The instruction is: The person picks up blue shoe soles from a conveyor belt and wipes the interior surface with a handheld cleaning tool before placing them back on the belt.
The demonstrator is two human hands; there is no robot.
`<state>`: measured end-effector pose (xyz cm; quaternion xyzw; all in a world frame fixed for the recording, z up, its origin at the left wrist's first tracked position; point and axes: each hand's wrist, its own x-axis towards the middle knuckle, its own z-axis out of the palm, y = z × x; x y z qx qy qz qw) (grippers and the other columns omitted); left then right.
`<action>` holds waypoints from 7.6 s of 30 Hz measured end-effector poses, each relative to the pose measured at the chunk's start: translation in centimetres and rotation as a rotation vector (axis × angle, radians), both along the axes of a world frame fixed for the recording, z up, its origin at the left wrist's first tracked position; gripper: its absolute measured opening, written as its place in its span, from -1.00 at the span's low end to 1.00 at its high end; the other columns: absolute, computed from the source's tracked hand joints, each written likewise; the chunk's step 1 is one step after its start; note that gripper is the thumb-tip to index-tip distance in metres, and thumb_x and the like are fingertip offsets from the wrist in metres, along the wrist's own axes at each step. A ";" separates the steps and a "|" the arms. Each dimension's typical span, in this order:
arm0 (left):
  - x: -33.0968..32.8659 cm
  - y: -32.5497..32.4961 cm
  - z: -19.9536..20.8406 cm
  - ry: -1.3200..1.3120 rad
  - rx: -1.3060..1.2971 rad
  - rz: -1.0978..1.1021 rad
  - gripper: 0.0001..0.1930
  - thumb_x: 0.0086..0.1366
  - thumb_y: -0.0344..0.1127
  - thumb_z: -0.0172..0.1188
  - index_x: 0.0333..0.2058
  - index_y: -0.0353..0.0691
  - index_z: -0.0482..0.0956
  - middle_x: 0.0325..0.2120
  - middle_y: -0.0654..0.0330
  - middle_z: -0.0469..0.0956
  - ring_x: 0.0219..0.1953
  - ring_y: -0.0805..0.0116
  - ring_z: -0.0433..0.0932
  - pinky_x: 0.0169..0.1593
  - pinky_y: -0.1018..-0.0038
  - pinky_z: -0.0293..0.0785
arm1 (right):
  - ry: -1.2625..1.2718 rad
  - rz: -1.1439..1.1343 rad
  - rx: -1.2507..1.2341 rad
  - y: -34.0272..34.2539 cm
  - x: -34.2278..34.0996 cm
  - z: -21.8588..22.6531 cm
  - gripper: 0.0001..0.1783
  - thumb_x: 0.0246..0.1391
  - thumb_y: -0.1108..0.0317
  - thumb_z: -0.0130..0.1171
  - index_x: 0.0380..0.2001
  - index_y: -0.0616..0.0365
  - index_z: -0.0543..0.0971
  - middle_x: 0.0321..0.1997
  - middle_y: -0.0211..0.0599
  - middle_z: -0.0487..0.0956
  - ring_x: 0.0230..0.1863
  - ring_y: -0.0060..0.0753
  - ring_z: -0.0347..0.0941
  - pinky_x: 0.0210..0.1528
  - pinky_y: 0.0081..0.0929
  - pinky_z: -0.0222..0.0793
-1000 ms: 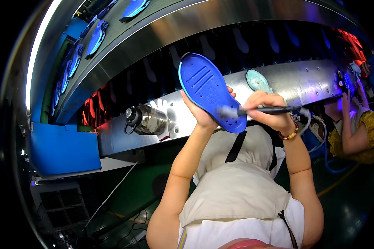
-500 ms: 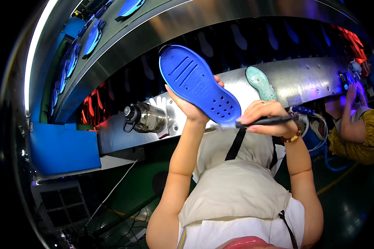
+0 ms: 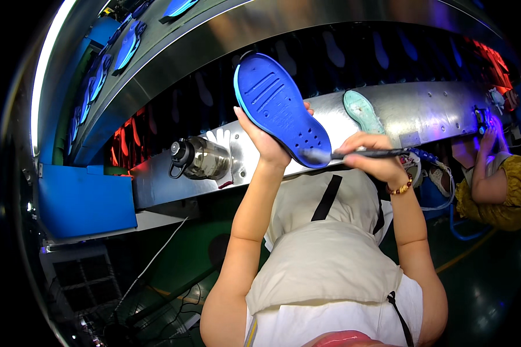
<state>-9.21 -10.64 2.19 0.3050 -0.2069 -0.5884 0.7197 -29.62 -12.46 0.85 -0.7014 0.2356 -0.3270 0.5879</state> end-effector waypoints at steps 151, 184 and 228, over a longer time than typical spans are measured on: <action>0.6 0.3 0.0 0.074 0.346 -0.757 -0.52 0.19 -0.22 -0.03 0.01 -0.44 0.24 -0.07 -0.12 0.35 -0.07 0.15 0.42 0.04 0.33 0.33 | 0.089 0.435 -0.367 -1.4 -0.1 3.8 -0.80 -0.21 0.54 0.21 -0.39 0.25 0.54 -0.31 -0.18 0.57 -0.24 -0.28 0.51 -0.20 -0.46 0.43; -1.7 1.0 -3.9 -0.096 0.261 -0.534 -0.68 0.28 -0.26 -0.24 -0.14 -0.38 0.30 -0.36 0.08 0.42 -0.29 0.34 0.44 -0.15 0.47 0.40 | 0.165 -0.195 0.231 -2.2 4.7 0.9 -0.73 0.00 0.26 0.04 -0.61 0.25 0.46 -0.75 -0.40 0.40 -0.77 -0.62 0.33 -0.71 -0.72 0.22; 4.5 -1.6 9.5 -0.198 -0.257 -0.181 -0.41 0.22 -0.05 -0.33 0.06 -0.45 0.12 -0.02 -0.18 0.26 -0.03 -0.11 0.34 0.00 0.01 0.29 | -0.657 -0.603 0.794 -0.5 -4.1 -6.0 -0.58 0.16 0.06 -0.20 -0.52 0.17 0.43 -0.48 -0.13 0.51 -0.55 -0.51 0.39 -0.57 -0.70 0.26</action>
